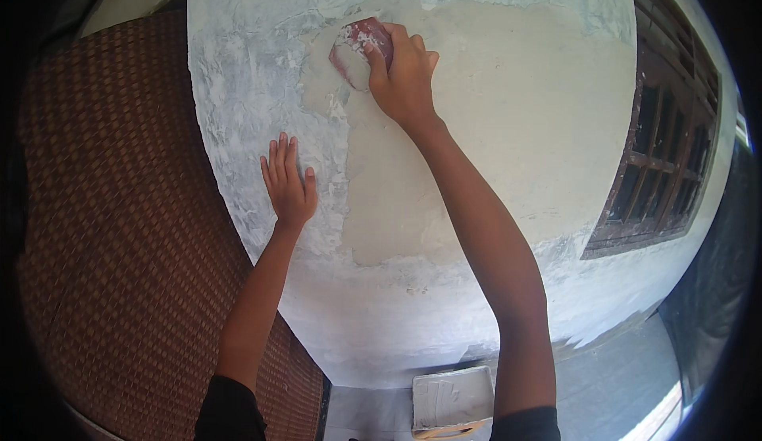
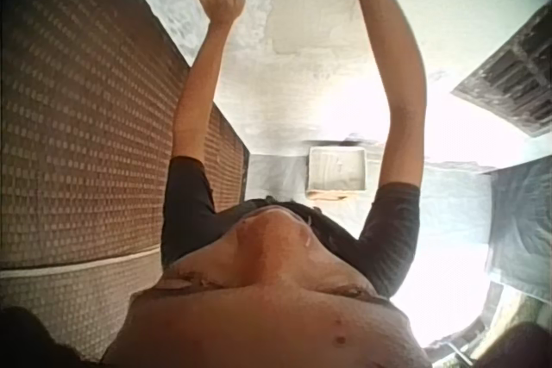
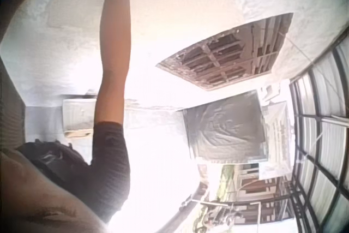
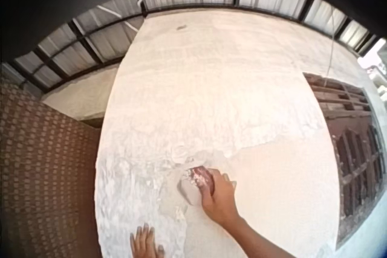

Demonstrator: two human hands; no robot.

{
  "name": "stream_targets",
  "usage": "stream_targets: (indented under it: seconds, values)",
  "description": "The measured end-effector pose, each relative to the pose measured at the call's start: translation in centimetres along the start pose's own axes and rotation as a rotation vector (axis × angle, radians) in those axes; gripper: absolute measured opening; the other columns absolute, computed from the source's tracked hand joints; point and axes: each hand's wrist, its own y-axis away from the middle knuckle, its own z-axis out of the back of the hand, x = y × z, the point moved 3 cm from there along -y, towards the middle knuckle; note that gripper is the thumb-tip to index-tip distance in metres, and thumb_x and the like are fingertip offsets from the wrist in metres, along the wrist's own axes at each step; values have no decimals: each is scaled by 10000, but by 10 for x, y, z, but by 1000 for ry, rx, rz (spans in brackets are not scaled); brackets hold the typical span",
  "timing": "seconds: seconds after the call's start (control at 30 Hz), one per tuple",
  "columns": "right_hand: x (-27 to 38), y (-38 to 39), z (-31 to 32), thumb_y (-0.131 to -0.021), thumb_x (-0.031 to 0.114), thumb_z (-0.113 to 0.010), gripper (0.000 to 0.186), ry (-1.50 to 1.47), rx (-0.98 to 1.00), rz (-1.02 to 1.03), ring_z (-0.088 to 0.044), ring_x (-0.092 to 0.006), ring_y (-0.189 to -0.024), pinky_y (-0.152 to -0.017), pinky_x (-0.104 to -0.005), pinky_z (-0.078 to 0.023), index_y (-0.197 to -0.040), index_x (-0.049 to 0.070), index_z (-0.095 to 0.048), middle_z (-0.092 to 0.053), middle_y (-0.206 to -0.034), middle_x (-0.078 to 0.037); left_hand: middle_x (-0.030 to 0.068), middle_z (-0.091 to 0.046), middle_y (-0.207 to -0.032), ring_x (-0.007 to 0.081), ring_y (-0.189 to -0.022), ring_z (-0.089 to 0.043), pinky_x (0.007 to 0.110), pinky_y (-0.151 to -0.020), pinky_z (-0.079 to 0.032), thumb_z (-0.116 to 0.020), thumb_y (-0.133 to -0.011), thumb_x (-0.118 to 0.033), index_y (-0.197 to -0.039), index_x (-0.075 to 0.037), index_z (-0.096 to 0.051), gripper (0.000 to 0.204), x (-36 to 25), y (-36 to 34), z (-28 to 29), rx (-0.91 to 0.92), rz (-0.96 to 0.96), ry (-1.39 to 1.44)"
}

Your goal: The person applies wall filler to a damaged section of an exterior wall using a small scraper.

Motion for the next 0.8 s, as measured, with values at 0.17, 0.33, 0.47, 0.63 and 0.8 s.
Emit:
stream_targets:
  seconds: [0.17,0.33,0.47,0.63,0.8]
  values:
    - [-26,-16,32,-948,189,-589,324,10,-360,-333,-612,-284,-987,-949,-433,-403,-1216,7,-570,-682,-1035,-141,149,-344,-1580,345,-1486,-257,556,-1201,-117,-419,-994,-269,-1504,-30,-365,565,-1,3,-6,28,-11,4]
    - [1,-9,25,-967,174,-589,283,-269,-171,-275,-676,-282,-931,-805,-354,-515,-1197,9,-583,-674,-1082,-200,152,-342,-1581,345,-1484,-265,559,-1201,-119,-418,-997,-278,-1504,-31,-370,566,-4,3,0,34,-15,13]
    - [11,3,1,-947,182,-607,316,214,107,60,-589,-311,-1010,-924,-415,-451,-1215,17,-579,-640,-941,-156,149,-341,-1583,346,-1485,-263,561,-1202,-116,-418,-997,-284,-1503,-31,-373,567,0,3,3,38,-17,22]
    - [-39,-13,56,-959,167,-597,308,-120,-587,-418,-626,-282,-941,-863,-376,-493,-1218,4,-571,-640,-1032,-176,142,-347,-1582,344,-1484,-268,564,-1200,-121,-421,-998,-290,-1497,-34,-384,562,-6,4,-3,50,-11,23]
    - [17,5,6,-949,177,-616,288,-71,-102,-114,-575,-255,-908,-848,-373,-415,-1200,38,-593,-650,-1005,-127,141,-347,-1583,340,-1487,-266,562,-1201,-124,-422,-999,-289,-1498,-36,-385,560,1,5,0,54,-5,20]
